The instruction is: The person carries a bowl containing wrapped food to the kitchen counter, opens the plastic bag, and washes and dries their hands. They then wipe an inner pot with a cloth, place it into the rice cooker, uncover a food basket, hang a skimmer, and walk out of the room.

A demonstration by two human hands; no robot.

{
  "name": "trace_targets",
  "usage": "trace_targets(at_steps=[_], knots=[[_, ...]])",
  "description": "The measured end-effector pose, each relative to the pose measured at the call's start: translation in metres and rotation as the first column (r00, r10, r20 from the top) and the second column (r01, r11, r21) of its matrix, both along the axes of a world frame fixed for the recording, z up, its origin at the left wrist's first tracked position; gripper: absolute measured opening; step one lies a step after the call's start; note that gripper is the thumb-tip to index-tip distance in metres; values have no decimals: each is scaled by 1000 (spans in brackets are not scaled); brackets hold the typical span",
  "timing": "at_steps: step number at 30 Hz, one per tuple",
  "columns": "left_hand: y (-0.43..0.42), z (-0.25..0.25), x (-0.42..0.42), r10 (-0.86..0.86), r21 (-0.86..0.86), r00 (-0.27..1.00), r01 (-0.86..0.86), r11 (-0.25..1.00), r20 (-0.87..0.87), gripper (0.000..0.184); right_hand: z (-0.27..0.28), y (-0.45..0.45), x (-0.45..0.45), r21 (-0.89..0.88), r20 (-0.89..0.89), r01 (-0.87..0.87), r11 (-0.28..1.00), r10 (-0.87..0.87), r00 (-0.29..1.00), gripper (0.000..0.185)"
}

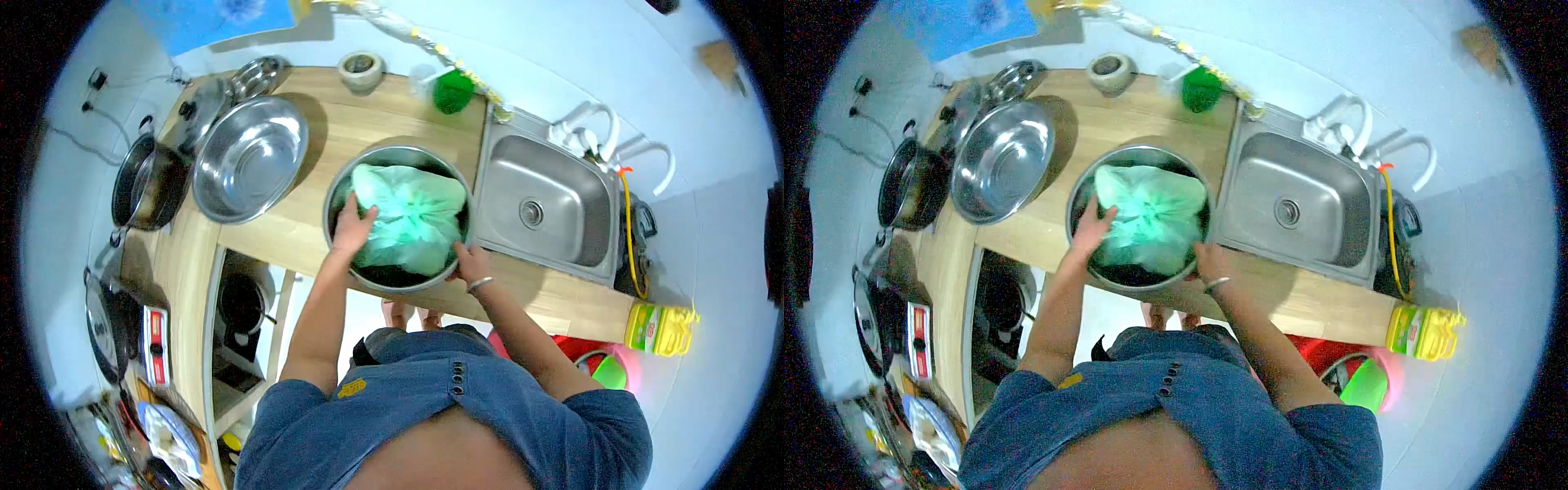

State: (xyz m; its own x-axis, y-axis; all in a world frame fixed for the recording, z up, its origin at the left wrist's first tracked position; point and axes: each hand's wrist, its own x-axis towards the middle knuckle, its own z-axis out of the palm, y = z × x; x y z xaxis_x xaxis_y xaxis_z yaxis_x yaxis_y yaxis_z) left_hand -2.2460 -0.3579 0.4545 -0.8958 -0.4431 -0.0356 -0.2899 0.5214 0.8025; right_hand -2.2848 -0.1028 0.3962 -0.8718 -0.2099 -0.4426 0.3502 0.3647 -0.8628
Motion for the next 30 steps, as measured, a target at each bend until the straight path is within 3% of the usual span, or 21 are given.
trace_targets(at_steps=[2,4,6,8,10,12,14,16,18,20,22,25,28,30], knots=[[-12,6,-6,-39,97,998,35,995,39,63,-4,-11,-4,206,-144,-16,978,47,988,35],[-24,-3,-15,-20,43,993,15,999,113,63,3,-27,-5,19,-41,37,999,-36,998,37],[-31,-1,-23,-16,16,993,14,1000,120,62,-39,-33,-14,-2,-82,29,1000,-29,996,37],[-31,3,-27,40,-19,992,-38,999,123,61,-25,-38,-12,-24,-121,2,1000,-5,993,38],[-34,2,-31,30,29,996,-32,999,89,61,69,-49,8,-223,112,66,973,-42,993,37],[-44,-21,-39,29,130,998,-35,991,50,62,58,-43,3,-231,121,-30,972,60,991,40],[-47,-20,-39,27,76,999,-29,997,26,63,73,-39,6,-296,261,33,955,48,964,44],[-41,-16,-33,34,52,999,-32,998,-29,63,52,-21,0,-332,235,-80,940,164,958,47],[-24,-3,-21,95,34,995,-94,995,-31,58,62,-2,1,-390,401,-72,918,240,884,44],[-4,4,-2,219,-102,958,-241,965,-187,50,57,29,-1,-346,401,-155,925,295,867,42],[12,3,19,191,-120,956,-221,968,-224,44,54,65,0,-281,411,-196,940,302,860,36],[29,-2,36,-35,-290,976,-30,957,-216,49,42,122,-1,-260,430,-116,959,223,875,29],[30,10,32,-74,-233,995,57,971,-63,52,27,166,-7,-270,440,-51,962,170,882,26],[36,2,38,-75,-321,994,45,946,-79,54,23,187,-17,-296,435,-53,954,183,882,26]])
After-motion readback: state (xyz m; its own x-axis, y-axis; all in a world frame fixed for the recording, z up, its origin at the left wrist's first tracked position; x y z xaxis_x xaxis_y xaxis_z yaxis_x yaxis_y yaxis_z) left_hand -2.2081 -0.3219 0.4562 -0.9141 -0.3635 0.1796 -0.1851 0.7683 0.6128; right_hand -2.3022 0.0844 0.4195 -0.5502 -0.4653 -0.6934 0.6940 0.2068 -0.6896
